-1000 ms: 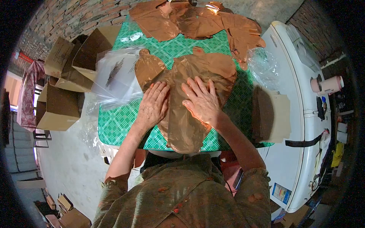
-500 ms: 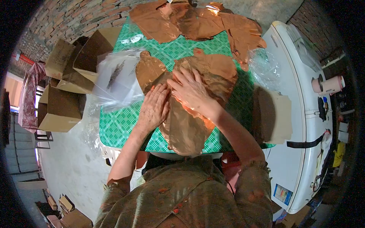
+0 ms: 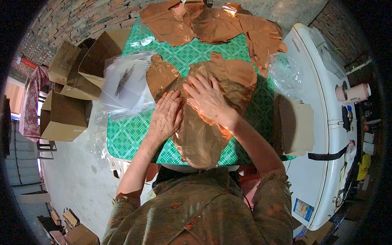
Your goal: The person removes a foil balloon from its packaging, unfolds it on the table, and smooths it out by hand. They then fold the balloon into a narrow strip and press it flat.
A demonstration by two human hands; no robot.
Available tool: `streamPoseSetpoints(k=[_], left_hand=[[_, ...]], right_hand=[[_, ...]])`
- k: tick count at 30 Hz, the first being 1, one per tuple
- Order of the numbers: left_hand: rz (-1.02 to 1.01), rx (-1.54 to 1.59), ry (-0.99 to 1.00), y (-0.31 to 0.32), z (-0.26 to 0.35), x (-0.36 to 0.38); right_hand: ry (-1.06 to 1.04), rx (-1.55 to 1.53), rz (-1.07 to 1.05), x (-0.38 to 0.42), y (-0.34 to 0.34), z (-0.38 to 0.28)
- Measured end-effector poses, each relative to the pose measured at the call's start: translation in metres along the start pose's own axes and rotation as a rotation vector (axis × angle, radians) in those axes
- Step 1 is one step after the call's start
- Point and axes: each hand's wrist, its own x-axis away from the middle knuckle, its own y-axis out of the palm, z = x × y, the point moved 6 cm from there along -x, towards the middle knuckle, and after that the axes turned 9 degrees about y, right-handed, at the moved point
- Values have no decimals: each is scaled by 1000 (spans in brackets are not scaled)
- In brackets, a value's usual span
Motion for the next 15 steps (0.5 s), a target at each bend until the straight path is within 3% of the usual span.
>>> streamPoseSetpoints(k=[5,15], left_hand=[[-19,-41,3,1,2,-1],[-58,-23,16,-1,4,-2]], right_hand=[[148,79,35,3,-8,11],[181,139,-78,9,4,15]])
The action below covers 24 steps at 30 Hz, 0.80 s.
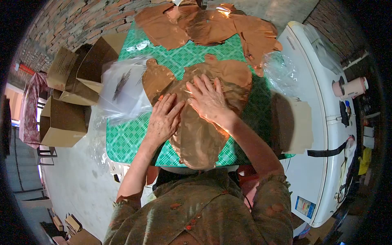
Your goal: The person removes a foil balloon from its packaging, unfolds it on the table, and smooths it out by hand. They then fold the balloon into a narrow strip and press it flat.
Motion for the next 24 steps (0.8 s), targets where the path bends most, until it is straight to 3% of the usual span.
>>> streamPoseSetpoints(k=[6,9,13,14,16,18,21,24], left_hand=[[29,-37,28,1,1,0],[21,-40,37,2,2,0],[-21,-17,30,-1,3,-1],[-22,-23,33,-1,3,-1],[-20,-21,42,-3,4,-2],[-22,-43,51,-4,5,-4],[-29,-50,49,-4,5,-5],[-46,-36,28,-4,5,-5]], right_hand=[[-53,-13,66,-1,1,-2],[-70,-47,1,-5,0,4],[17,134,271,-40,-29,51],[83,-52,326,-53,-44,78],[201,247,456,-74,-47,132],[428,189,262,-105,-42,196],[606,275,171,-118,-53,240],[699,365,259,-125,-42,271]])
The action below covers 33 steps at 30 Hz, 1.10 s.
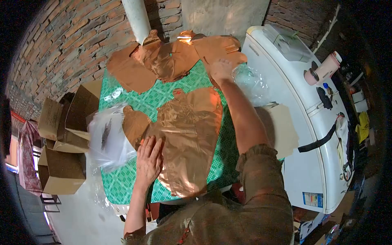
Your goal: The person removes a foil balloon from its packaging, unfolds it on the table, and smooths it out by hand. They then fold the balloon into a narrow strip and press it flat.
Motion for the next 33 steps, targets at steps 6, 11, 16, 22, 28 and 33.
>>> streamPoseSetpoints(k=[6,11,16,22,28,33], left_hand=[[11,16,-29,-8,3,-4],[131,-24,-26,-14,2,2],[284,-51,-26,-25,1,9],[430,62,-85,-42,-4,9],[465,284,-83,-67,12,-16],[268,851,-260,-46,18,-35]], right_hand=[[-108,-73,44,-5,12,-15],[-43,-148,25,-35,35,-1],[77,-339,273,-102,13,51],[212,-1291,89,-93,-113,86],[-120,-1022,274,-3,-212,66],[-272,-1048,174,61,-222,41]])
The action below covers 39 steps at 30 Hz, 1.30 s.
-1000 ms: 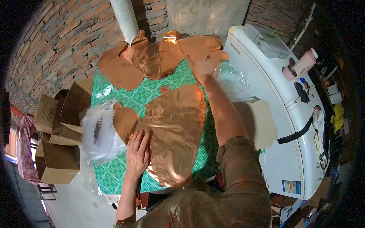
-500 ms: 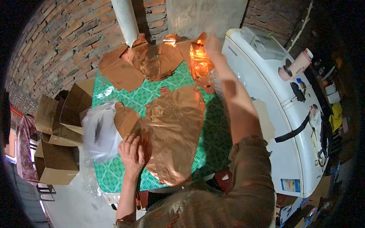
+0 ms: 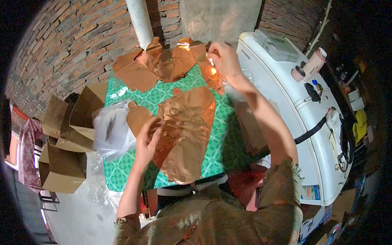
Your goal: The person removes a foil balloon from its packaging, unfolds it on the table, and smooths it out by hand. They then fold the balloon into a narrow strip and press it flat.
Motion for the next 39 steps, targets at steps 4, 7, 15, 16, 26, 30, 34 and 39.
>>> streamPoseSetpoints(k=[4,7,15,16,26,30,34,39], left_hand=[[-26,655,-299,46,-11,-39],[-82,929,-475,79,-8,-77],[10,668,-542,125,-21,-148],[21,655,-504,121,-14,-154],[106,551,-109,96,30,-206],[115,375,-56,108,28,-200],[-44,235,-265,91,5,-192],[74,69,-123,44,-18,-196]], right_hand=[[-359,128,-146,53,26,-26],[-517,152,-178,99,40,-50],[-534,218,-457,136,56,-51],[-480,192,-387,128,44,-54],[920,-809,-590,88,38,53],[671,-1529,-381,52,50,7],[830,-1396,-213,-6,72,77],[765,-1225,162,-55,50,93]])
